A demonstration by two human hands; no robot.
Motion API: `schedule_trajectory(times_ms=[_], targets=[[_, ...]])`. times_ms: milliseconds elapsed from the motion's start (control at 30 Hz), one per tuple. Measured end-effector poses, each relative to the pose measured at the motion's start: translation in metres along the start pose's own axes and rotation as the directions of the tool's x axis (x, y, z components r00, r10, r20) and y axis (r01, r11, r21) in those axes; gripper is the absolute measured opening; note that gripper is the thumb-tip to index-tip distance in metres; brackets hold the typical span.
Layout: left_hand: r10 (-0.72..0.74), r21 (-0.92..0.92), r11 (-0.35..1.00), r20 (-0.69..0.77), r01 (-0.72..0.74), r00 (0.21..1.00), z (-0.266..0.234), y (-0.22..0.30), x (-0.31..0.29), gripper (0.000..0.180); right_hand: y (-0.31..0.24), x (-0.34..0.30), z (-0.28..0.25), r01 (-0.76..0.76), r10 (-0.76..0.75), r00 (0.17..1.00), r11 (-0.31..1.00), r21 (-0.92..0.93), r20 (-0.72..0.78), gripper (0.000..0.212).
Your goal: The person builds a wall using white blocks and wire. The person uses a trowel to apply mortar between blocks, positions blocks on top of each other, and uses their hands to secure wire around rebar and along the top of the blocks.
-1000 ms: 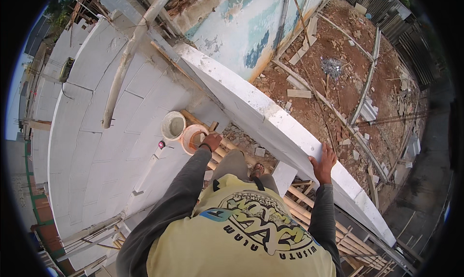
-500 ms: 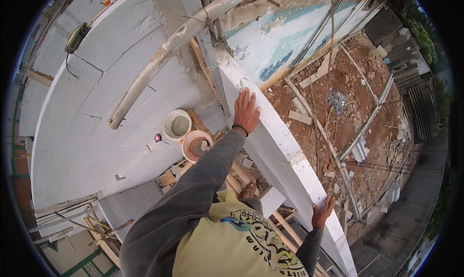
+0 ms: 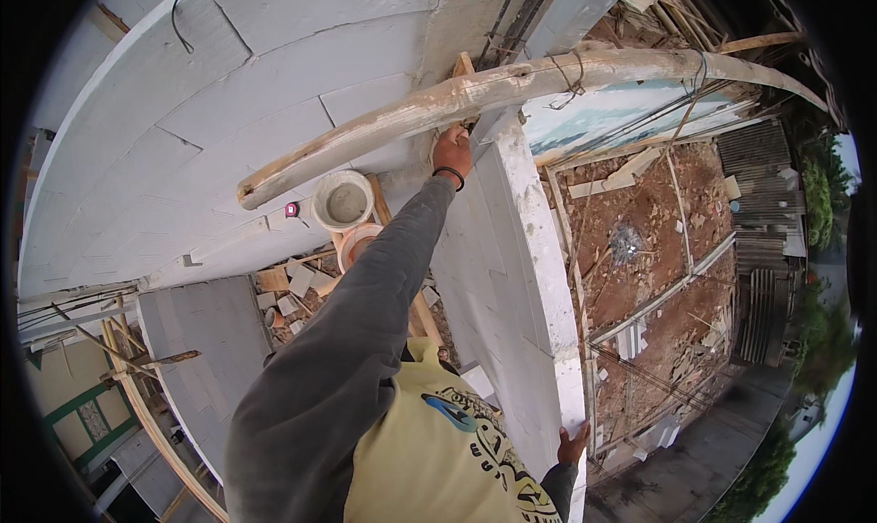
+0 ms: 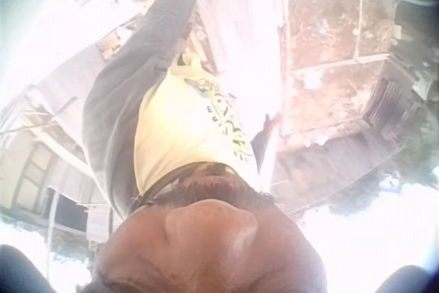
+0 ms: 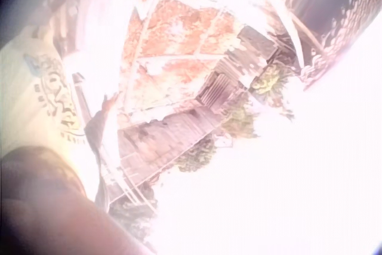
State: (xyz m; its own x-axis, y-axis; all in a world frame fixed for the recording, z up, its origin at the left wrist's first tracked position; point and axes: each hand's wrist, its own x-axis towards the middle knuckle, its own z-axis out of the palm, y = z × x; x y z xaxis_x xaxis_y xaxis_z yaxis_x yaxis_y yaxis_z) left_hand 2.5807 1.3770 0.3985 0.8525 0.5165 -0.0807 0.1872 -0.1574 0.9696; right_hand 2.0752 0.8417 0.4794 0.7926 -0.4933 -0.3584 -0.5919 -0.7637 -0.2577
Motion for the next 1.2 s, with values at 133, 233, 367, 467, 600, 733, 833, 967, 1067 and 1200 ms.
schedule_trajectory(times_ms=[133, 233, 367, 467, 600, 733, 833, 967, 1067, 1200], targets=[[0.466, 0.424, 0.822, -0.118, -0.38, 0.877, 0.039, -0.024, 0.078, 0.029, -0.027, 0.016, 0.001, -0.176, 0.185, 0.98, 0.977, -0.117, 0.073, 0.082], [0.201, -0.065, 0.975, -0.124, -0.21, 0.972, 0.08, -0.017, 0.053, 0.033, -0.038, 0.006, 0.028, -0.252, 0.216, 0.933, 0.963, -0.096, -0.287, 0.071], [-0.007, -0.335, 0.942, -0.022, -0.001, 1.0, 0.03, -0.083, 0.101, 0.032, -0.193, 0.057, 0.032, 0.157, -0.173, 0.952, 0.984, -0.082, -0.253, 0.054], [0.005, -0.199, 0.98, 0.04, 0.003, 0.999, 0.075, -0.005, 0.079, 0.03, -0.297, 0.076, -0.004, 0.281, -0.23, 0.933, 0.946, 0.163, -0.278, 0.04], [-0.081, -0.335, 0.934, 0.133, 0.122, 0.988, 0.038, 0.035, 0.068, 0.024, -0.462, 0.15, 0.006, 0.479, -0.435, 0.875, 0.713, 0.512, -0.213, 0.026], [-0.102, -0.269, 0.96, -0.085, 0.076, 0.991, -0.004, 0.06, 0.06, 0.024, -0.575, 0.252, 0.029, 0.376, -0.628, 0.776, 0.532, 0.759, 0.056, 0.029], [0.007, -0.315, 0.947, -0.157, -0.057, 0.988, -0.014, 0.06, 0.074, 0.013, -0.599, 0.352, 0.077, 0.462, -0.793, 0.603, 0.432, 0.774, 0.082, 0.035], [0.492, 0.107, 0.87, -0.212, -0.48, 0.844, -0.039, 0.064, 0.102, 0.012, -0.72, 0.323, 0.099, 0.197, -0.749, 0.592, 0.491, 0.849, 0.296, 0.032], [0.622, 0.229, 0.778, -0.143, -0.585, 0.77, -0.037, 0.068, 0.118, 0.014, -0.743, 0.341, 0.108, 0.365, -0.741, 0.539, 0.634, 0.682, 0.4, 0.016], [0.61, 0.321, 0.757, -0.036, -0.569, 0.792, -0.043, 0.079, 0.123, 0.017, -0.754, 0.328, 0.099, 0.552, -0.72, 0.568, 0.693, 0.464, 0.399, 0.009]])
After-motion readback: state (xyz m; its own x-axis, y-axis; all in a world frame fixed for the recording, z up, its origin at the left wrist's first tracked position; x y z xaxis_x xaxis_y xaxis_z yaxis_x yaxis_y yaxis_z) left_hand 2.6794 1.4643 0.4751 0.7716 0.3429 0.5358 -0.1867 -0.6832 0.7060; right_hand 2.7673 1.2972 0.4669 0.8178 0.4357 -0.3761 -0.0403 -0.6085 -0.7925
